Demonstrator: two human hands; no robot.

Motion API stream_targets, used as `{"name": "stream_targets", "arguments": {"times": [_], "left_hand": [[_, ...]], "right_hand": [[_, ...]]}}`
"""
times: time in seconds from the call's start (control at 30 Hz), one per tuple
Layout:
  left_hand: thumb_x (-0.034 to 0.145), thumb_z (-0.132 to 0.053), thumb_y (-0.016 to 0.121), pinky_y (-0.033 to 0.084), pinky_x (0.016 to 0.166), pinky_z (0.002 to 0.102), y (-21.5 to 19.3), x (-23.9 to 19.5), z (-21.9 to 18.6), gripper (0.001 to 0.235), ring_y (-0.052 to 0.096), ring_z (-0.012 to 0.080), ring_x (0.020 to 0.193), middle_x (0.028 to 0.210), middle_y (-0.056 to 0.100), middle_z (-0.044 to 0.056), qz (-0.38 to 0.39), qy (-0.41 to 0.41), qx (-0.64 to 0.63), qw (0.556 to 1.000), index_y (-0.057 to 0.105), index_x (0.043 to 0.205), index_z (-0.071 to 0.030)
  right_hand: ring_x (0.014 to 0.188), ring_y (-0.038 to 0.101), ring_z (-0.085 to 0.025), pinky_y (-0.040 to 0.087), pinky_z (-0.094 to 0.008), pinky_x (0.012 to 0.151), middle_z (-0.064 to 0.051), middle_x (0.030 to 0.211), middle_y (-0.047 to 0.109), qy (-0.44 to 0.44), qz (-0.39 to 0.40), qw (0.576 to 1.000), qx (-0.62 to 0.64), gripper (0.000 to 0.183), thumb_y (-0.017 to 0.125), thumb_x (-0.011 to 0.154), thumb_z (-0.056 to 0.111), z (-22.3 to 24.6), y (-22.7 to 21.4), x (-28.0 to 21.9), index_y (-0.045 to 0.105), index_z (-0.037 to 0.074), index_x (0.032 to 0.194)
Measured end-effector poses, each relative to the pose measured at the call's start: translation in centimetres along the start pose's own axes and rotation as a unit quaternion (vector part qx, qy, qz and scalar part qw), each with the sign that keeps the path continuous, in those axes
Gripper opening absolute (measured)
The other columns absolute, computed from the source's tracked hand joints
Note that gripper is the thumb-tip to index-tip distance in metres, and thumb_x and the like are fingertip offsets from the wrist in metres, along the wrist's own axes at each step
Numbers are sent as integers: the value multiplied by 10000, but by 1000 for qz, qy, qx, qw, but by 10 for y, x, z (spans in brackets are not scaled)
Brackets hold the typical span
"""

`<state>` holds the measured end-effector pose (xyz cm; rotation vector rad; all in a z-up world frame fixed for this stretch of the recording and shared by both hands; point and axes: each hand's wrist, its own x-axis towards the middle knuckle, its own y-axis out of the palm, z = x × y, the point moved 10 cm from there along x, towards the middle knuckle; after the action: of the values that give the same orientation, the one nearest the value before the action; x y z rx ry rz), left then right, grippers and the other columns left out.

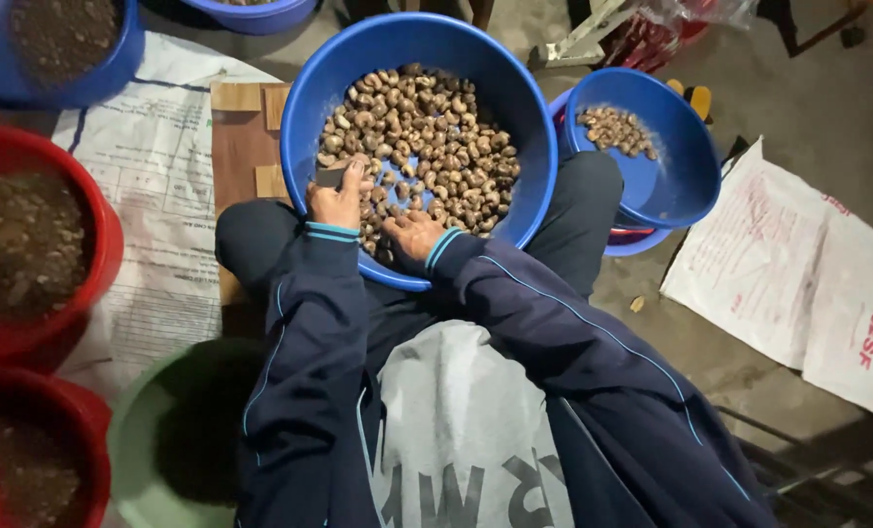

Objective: The person sits with a large blue basin of cashew nuts on their lap and uses a small knife to peel the outer skin off individual nuts. They pick up a nut, scrape the skin away, and drop the peeled nut into a smaller blue basin to the right.

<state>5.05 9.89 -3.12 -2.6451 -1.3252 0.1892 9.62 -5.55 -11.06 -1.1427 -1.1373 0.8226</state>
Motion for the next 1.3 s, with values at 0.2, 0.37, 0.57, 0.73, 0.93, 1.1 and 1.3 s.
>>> {"name": "stream_targets", "arguments": {"times": [0.2, 0.37, 0.57, 0.73, 0.93, 1.1, 1.3], "left_hand": [[1042, -412, 618, 621, 846, 471, 4, -10, -10, 306, 774, 295, 900, 858, 798, 106, 48, 10, 26, 998, 762, 1229, -217], [1062, -398, 600, 608, 890, 459, 1, -15, -25, 329, 774, 279, 924, 941, 795, 126, 53, 12, 19, 998, 757, 1247, -176], [1039, -360, 637, 635, 816, 402, 2, -20, -35, 307, 775, 281, 876, 883, 786, 157, 43, 15, 7, 999, 756, 1221, -144], [1082, -356, 574, 656, 825, 391, 4, -15, -29, 370, 776, 262, 934, 1105, 761, 183, 35, 10, -54, 998, 740, 1275, -88], [1059, -376, 625, 662, 818, 426, 28, -21, -2, 374, 727, 352, 1062, 1234, 717, 214, 42, -44, -64, 996, 721, 1234, -60], [1045, -485, 651, 626, 919, 534, 38, -23, 17, 389, 666, 398, 1161, 1270, 712, 169, 87, -101, 40, 990, 765, 1252, -177], [1058, -402, 640, 635, 921, 487, 37, -28, 18, 408, 651, 419, 1183, 1295, 680, 242, 94, -101, 2, 990, 742, 1278, -74]], "right_hand": [[975, 719, -399, 568, -517, 887, -87, 1052, 754, 140, 130, 954, 230, 252, 599, 934, 285, -34, -3, 1, 603, 222, 1178], [959, 734, -295, 589, -416, 863, -18, 1074, 753, 92, 95, 985, 112, 381, 680, 832, 461, -22, 17, -3, 638, 287, 1168], [946, 703, -328, 585, -432, 875, -52, 1024, 738, 75, 135, 983, 100, 509, 672, 809, 473, -19, 51, -7, 630, 229, 1253], [1019, 733, -267, 572, -475, 896, 25, 1014, 756, 214, 214, 935, 185, 323, 684, 825, 429, -48, 60, 5, 660, 297, 1119], [830, 759, -275, 658, -403, 624, -156, 910, 773, 474, 17, 593, 650, 158, 794, 851, 181, -92, 65, 4, 773, 113, 992], [840, 758, -298, 689, -412, 680, -244, 987, 737, 455, -15, 438, 776, 376, 820, 840, 5, -76, 22, 8, 709, -19, 1199], [929, 743, -298, 684, -418, 768, -247, 1070, 726, 425, -14, 415, 804, 406, 764, 893, -36, -70, 62, 9, 632, -42, 1277]]}}
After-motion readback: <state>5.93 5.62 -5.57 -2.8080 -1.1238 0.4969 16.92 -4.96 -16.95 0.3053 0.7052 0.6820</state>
